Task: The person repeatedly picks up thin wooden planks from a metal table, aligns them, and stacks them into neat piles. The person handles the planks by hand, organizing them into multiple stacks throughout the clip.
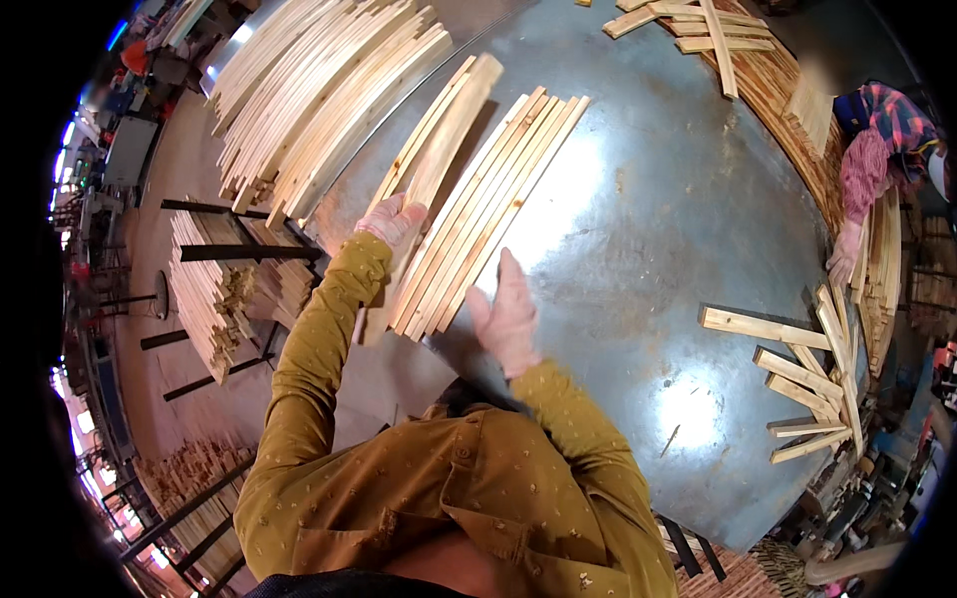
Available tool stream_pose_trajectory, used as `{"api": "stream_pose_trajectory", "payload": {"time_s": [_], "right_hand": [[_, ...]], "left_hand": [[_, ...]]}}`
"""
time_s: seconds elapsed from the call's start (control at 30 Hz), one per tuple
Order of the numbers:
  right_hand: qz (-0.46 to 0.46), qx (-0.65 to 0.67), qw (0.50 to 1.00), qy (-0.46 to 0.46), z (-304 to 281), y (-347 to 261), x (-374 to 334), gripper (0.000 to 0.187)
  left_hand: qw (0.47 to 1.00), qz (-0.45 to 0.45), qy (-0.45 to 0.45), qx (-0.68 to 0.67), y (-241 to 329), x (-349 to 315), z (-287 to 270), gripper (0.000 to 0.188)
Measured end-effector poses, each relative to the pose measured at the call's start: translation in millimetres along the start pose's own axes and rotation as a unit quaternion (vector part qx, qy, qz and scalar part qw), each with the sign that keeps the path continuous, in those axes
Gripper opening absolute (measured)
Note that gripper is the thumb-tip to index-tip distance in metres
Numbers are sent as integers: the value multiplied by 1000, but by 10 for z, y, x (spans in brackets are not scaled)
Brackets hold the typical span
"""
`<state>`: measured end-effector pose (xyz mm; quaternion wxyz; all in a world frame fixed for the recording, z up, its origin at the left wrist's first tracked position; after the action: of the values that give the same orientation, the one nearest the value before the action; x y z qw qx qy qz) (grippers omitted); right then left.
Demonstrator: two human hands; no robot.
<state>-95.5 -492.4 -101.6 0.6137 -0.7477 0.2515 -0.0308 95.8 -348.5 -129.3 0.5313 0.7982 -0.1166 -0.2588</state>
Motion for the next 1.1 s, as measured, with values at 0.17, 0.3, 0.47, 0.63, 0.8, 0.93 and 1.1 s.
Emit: {"api": "stream_pose_trajectory", "payload": {"time_s": [0.17, 0.3, 0.47, 0.63, 0.8, 0.93, 1.1], "right_hand": [[93, 363, 919, -124, 42, -214, -552, 47], [37, 218, 973, 60, -1009, -519, -235, 44], [24, 56, 961, 270, -3059, -1023, 1539, 48], [198, -216, 903, 313, -4283, -634, 1553, 66], [328, -456, 787, 255, -5207, 1119, 581, 69], [257, -561, 758, 213, -5833, 1433, 118, 74], [333, -605, 698, 188, -6963, 1978, -296, 89]], "left_hand": [[940, 21, 0, -339, 985, 53, 1101, 36], [960, 224, -5, -168, 1221, 12, 1488, 47], [983, 149, -99, -36, 847, -552, 2348, 57], [972, 116, -143, -147, 326, -747, 2896, 50], [962, 188, -171, 104, 1324, -545, 3818, 62], [792, 413, -192, 408, 1911, -760, 5397, 82], [773, 237, -354, 471, 1664, -852, 6297, 86]]}}
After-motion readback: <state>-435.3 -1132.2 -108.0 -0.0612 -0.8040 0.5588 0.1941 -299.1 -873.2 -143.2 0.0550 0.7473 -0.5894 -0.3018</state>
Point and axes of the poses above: each hand's wrist, its own x-axis towards the middle knuckle, its own z-axis out of the palm, y = z × x, the point moved 10 cm from there along x, towards the middle knuckle, and after that the axes turned 14 degrees about z, right-handed, at the moved point
